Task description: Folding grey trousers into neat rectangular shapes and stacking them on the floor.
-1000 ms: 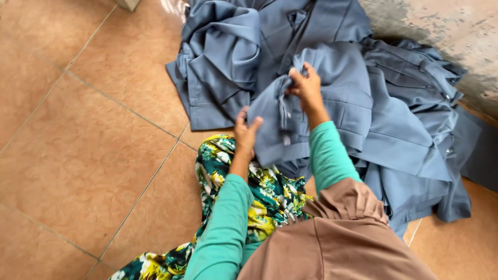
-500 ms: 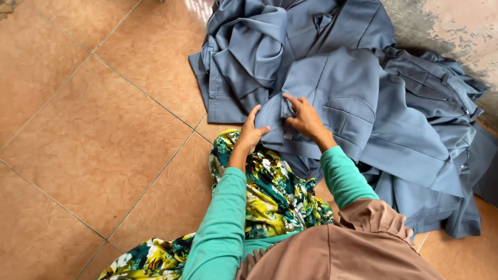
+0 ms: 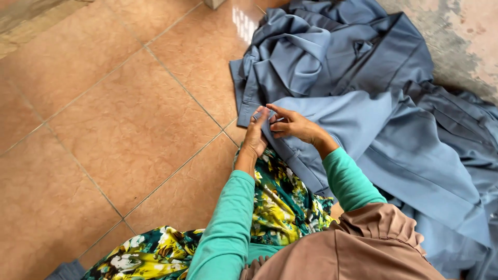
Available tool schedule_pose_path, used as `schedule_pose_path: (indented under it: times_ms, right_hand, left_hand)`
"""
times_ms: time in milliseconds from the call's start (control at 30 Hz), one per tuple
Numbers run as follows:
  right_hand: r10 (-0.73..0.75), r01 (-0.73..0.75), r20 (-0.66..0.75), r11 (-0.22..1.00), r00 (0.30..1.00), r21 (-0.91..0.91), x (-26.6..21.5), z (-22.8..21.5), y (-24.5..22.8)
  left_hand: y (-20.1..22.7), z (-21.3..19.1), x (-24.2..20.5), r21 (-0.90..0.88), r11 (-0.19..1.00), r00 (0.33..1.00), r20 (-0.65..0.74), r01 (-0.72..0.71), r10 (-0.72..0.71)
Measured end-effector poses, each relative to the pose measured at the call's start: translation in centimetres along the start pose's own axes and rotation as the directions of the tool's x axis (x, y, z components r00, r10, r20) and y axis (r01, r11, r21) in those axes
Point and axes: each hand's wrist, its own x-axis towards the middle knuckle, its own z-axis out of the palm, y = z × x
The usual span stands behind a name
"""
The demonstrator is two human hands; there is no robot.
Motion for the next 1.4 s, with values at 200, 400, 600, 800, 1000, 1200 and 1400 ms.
schedule_pose_path:
  times_ms: [200, 400, 600, 800, 1000, 1200, 1400]
  right_hand:
    - [-0.255, 0.307, 0.178, 0.668, 0.95, -0.678, 3.1, -4.5, -6.2]
    - [-0.194, 0.249, 0.289, 0.954, 0.937, -0.167, 4.2, -10.4, -8.0]
    - [-0.366, 0.258, 0.35, 0.912, 0.863, 0.319, 8.0, -16.1, -2.3]
    - [-0.326, 0.083, 0.458, 0.877, 0.827, 0.474, 8.0, -11.5, 0.5]
    - [-0.1, 0.002, 0.494, 0.981, 0.864, 0.195, 6.0, -6.8, -5.0]
    - [0.534, -0.465, 0.069, 0.786, 0.843, -0.408, 7.9, -3.6, -6.2]
    - [0.563, -0.494, 0.191, 0.812, 0.804, -0.311, 8.9, 0.0, -2.4]
  left_hand:
    - [-0.1, 0.2, 2.6, 0.398, 0.9, 0.974, 0.2, -0.177, 0.103]
    - [10.9, 9.5, -0.9, 0.627, 0.732, 0.866, 0.489, -0.267, -0.104]
    - [16.2, 13.8, -0.5, 0.71, 0.677, 0.76, 0.544, -0.193, -0.354]
    - [19.2, 12.7, -1.5, 0.753, 0.631, 0.786, 0.499, -0.185, -0.365]
    - [24.6, 9.1, -0.6, 0.891, 0.325, 0.891, 0.397, -0.316, -0.22]
    - [32.8, 1.9, 1.2, 0.886, -0.293, 0.873, 0.43, -0.359, 0.23]
    - [34.9, -1.4, -4.7, 0.923, -0.333, 0.822, 0.337, -0.193, 0.459]
